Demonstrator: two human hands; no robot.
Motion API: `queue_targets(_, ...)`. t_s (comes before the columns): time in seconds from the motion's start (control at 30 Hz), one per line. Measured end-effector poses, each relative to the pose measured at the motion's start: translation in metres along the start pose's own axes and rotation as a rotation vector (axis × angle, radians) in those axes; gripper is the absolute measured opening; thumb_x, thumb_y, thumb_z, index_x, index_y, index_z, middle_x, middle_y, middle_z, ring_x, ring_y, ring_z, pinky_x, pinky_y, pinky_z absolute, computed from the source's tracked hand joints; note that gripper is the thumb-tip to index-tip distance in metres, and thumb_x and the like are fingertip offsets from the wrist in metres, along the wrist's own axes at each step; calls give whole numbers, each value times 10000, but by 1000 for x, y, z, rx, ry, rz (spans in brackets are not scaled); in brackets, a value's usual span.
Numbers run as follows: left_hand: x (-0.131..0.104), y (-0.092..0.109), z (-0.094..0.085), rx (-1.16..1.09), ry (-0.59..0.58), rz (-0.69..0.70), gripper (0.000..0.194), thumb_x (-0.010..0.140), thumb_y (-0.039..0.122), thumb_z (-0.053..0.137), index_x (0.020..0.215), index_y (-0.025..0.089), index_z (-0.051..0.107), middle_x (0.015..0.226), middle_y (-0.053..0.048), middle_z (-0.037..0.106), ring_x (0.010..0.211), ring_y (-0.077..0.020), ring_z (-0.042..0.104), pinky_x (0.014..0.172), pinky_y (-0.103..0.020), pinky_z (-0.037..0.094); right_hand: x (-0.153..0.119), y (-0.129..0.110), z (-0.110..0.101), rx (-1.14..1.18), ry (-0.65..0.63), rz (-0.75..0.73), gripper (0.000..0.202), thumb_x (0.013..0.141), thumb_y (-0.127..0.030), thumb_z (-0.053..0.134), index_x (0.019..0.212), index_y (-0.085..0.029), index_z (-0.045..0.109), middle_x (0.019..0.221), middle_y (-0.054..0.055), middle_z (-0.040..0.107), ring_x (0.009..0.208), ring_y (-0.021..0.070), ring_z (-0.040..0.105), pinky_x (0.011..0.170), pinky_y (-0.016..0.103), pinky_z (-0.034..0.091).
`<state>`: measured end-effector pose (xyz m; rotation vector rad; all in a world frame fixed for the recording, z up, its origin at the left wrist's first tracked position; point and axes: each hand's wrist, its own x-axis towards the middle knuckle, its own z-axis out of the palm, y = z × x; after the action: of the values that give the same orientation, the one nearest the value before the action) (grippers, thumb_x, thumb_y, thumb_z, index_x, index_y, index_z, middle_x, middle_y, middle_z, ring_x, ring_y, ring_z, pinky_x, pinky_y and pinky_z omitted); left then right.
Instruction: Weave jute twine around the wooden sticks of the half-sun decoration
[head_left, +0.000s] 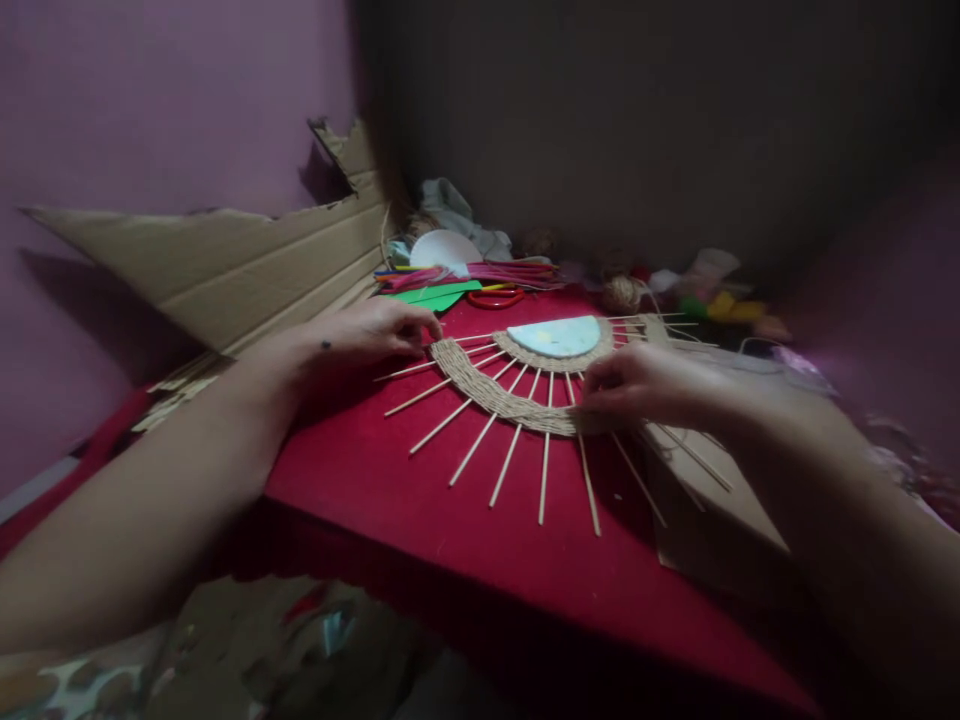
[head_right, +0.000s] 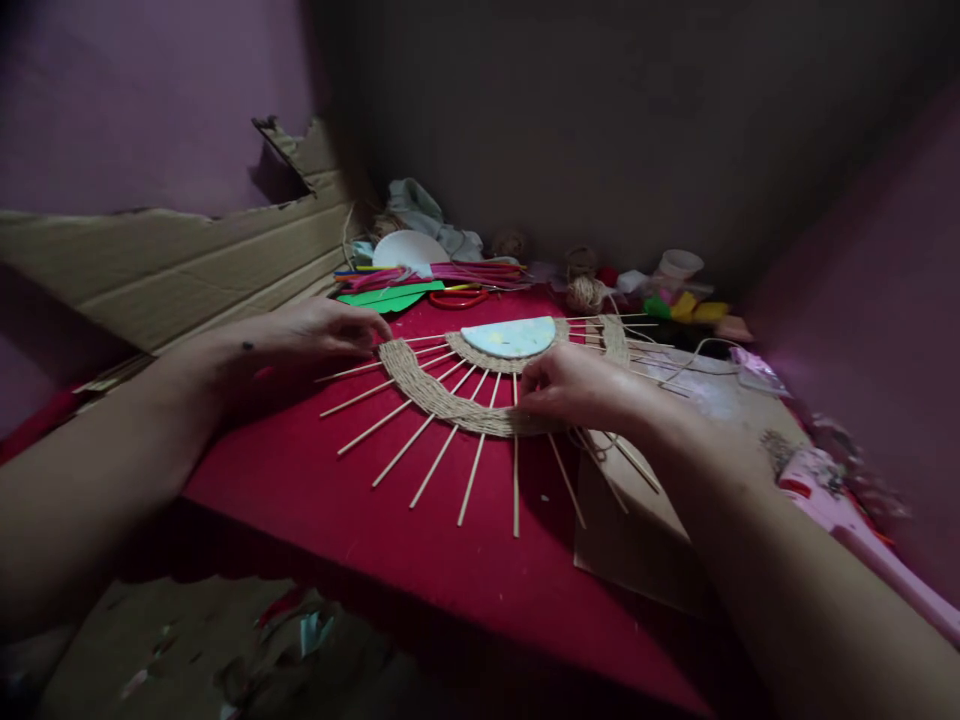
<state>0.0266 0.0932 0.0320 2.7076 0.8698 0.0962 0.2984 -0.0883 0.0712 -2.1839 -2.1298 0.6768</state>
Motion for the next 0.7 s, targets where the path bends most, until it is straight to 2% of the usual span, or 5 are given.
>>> queue_targets(0.1, -2, 7, -1, 6, 111, 25, 287, 825, 353, 539, 999, 167, 670, 841, -42, 646, 736, -139, 546, 676, -257, 405, 1, -3, 5, -13, 6, -21, 151, 782, -221, 578, 653, -166, 634, 546, -19, 497, 535, 96, 416, 516, 249, 300)
queue_targets(0.2, -5, 32, 1, -97, 258, 158, 312, 817, 372, 576, 1009, 144, 667, 992, -85, 652, 886, -164, 574, 799, -282, 428, 0, -5, 7, -71, 24, -29, 149, 786, -226, 579, 667, -165, 646, 544, -13, 508, 531, 96, 418, 517, 252, 293)
queue_targets(0.3, -2, 64, 10, -242, 103, 244, 310, 840, 389, 577, 1038, 162, 649, 983, -60, 644, 858, -146, 576, 760, -257, 438, -7, -5, 2, -69, 13, -35, 126, 777, -224, 578, 705, -162, 660, 565, -10, 528, 535, 95, 428, 515, 251, 292)
queue_targets(0.4, 7, 85, 21, -171, -50, 272, 295, 789, 382, 662, 1001, 177, 658, 975, -46, 626, 864, -154, 561, 742, -252, 424, -21, -1, -6, -29, 29, -49, 116, 768, -206, 565, 715, -166, 661, 586, -16, 536, 541, 90, 427, 512, 247, 293)
queue_targets(0.7, 23, 94, 23, -44, -152, 149, 278, 734, 318, 714, 981, 202, 660, 939, -27, 634, 824, -155, 551, 675, -227, 377, -78, 40, -32, 37, 59, 74, 274, 786, -420, 581, 717, -183, 699, 569, 5, 560, 536, 113, 476, 522, 263, 342)
